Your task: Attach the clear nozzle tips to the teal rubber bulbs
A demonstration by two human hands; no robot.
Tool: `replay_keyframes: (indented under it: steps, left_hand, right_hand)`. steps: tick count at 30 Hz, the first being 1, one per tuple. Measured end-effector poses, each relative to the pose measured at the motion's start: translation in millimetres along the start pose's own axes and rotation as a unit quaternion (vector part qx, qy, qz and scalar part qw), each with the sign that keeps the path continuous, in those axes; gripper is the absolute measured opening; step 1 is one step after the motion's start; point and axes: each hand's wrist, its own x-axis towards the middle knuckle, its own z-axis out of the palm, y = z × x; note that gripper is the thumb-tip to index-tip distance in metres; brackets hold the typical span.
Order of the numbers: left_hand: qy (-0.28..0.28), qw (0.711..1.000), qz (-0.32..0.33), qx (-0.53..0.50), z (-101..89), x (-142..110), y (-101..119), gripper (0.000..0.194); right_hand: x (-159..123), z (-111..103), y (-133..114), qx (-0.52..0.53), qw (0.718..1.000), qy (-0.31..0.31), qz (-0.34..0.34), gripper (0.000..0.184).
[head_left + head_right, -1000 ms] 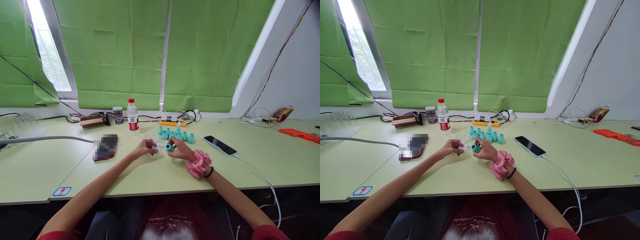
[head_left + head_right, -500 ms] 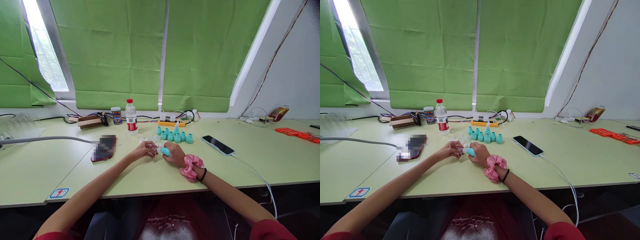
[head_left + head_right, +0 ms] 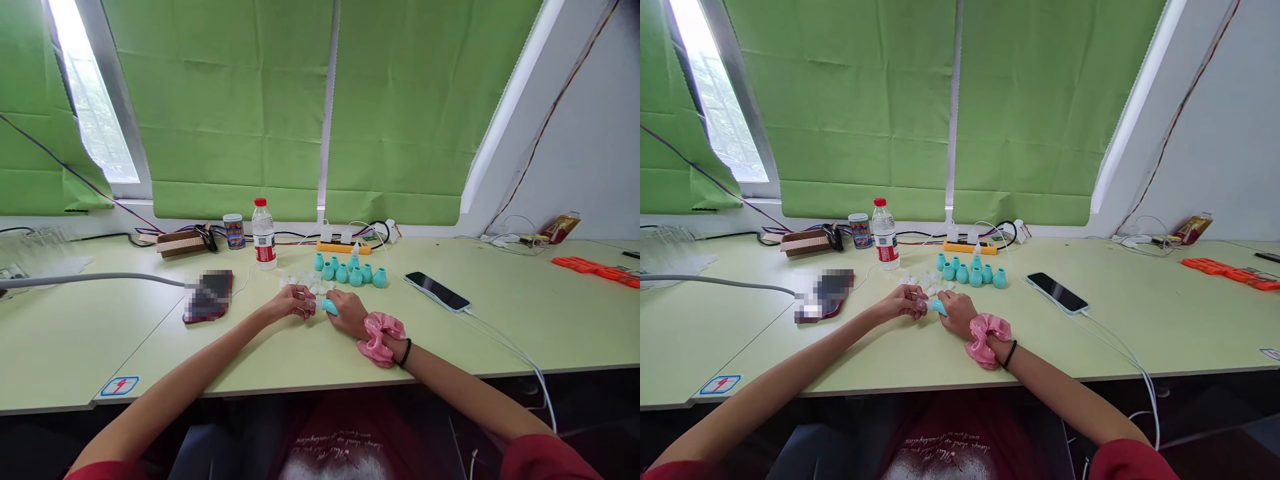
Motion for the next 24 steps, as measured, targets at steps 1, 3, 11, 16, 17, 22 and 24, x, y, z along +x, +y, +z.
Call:
replay_keyframes:
  steps: [1, 3, 11, 16, 17, 22, 24]
  left_hand:
    - [0.006, 1.000, 0.006, 0.006, 1.6, 0.1, -0.1, 0.033]
    - [0.018, 0.999, 0.020, 0.021, 5.1, 0.6, -1.2, 0.034]
    - [0.055, 0.990, 0.062, 0.111, 13.7, 2.6, -6.3, 0.028]
    - [0.054, 0.983, 0.084, 0.155, 16.9, 0.6, -3.8, 0.026]
    - [0.052, 0.981, 0.087, 0.163, 17.1, 0.7, -3.6, 0.027]
    - [0.055, 0.968, 0.094, 0.225, 8.4, 3.8, 5.2, 0.030]
    - [0.080, 0.956, 0.100, 0.262, -2.4, 3.3, 13.9, 0.035]
  right_hand:
    - [0.0, 0.8, 0.3, 0.010, 1.000, 0.000, 0.004, 0.018]
    - [0.0, 2.3, 1.5, 0.038, 0.999, -0.002, 0.005, 0.017]
    - [1.7, 1.7, 4.5, 0.205, 0.978, -0.032, 0.018, 0.008]
    - [2.2, -9.3, 5.4, 0.309, 0.947, -0.083, 0.035, 0.006]
    - [2.3, -11.6, 5.5, 0.327, 0.940, -0.093, 0.040, 0.009]
    - [4.7, -18.7, 2.9, 0.403, 0.905, -0.119, 0.069, 0.022]
    - [6.2, -18.4, 1.8, 0.432, 0.891, -0.116, 0.080, 0.027]
